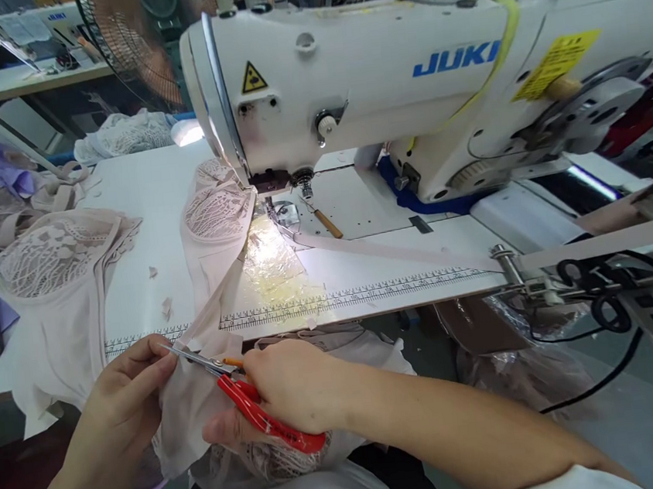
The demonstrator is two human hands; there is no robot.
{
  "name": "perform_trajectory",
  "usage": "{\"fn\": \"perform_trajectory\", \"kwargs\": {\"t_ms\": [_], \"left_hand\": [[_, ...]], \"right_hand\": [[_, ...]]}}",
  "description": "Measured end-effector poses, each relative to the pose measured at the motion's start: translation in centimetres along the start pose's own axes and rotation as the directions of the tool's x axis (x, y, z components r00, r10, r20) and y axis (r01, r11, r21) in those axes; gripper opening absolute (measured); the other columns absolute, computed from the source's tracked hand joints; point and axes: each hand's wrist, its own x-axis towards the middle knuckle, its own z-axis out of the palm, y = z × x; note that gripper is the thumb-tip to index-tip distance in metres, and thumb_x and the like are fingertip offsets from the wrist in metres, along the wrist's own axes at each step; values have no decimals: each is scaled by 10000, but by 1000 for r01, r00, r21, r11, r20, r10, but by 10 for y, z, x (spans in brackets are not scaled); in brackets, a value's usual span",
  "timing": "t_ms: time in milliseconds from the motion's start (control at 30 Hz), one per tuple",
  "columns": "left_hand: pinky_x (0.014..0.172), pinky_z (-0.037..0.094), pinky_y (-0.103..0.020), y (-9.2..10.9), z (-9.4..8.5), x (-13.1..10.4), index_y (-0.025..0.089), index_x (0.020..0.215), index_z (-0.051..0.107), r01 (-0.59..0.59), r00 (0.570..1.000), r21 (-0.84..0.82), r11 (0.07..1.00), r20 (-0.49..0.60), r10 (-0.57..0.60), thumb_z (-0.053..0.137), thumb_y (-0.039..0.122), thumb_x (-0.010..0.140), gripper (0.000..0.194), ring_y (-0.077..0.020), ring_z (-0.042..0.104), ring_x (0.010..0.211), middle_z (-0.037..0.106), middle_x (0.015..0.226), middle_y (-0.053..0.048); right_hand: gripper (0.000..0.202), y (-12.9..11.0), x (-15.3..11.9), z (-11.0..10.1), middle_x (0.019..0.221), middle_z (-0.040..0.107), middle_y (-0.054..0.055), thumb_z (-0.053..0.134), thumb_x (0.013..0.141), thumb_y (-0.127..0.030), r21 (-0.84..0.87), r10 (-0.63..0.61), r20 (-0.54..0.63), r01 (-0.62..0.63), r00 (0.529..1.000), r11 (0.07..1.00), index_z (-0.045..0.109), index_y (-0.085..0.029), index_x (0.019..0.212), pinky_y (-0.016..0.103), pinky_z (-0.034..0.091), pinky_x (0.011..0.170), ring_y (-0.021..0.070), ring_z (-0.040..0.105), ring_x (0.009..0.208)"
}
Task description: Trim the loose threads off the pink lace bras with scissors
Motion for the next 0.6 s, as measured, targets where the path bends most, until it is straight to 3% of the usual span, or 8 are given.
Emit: {"fn": "perform_trajectory", "kwargs": {"t_ms": [167, 333, 467, 600], "left_hand": [[459, 391, -147, 0, -1, 1, 180, 632, 589, -13, 1000, 10, 1000, -2, 13, 858, 346, 582, 320, -73, 475, 495, 573, 564, 37], [436, 351, -144, -1, -5, 0, 183, 647, 598, -10, 1000, 43, 999, 2, 10, 849, 387, 615, 325, -63, 435, 462, 545, 540, 41], [496, 411, -169, 0, -6, -9, 185, 702, 639, -45, 997, 172, 984, 62, 35, 807, 424, 684, 293, -103, 531, 553, 625, 647, -5], [552, 465, -223, 5, 3, -23, 210, 769, 673, -201, 971, 434, 878, 206, 120, 694, 429, 796, 221, -161, 591, 615, 676, 698, -43]], "right_hand": [[408, -2, 3, 3, 813, 669, 99, 575, 823, -571, -50, 55, -4, -55, 999, 997, 543, -165, 794, 290, 412, 552, 228, 611, 671], [310, 7, 10, 14, 707, 628, 35, 589, 842, -465, 125, 2, -72, 7, 997, 992, 514, -191, 718, 277, 417, 576, 187, 582, 653], [363, 11, 4, 10, 637, 515, -17, 672, 767, -422, 221, 45, -233, 8, 971, 975, 402, -208, 653, 254, 355, 525, 141, 468, 589], [361, 2, -2, 4, 674, 473, -47, 733, 671, -266, 333, -22, -400, 168, 916, 928, 377, -209, 670, 227, 354, 541, 101, 406, 589]]}}
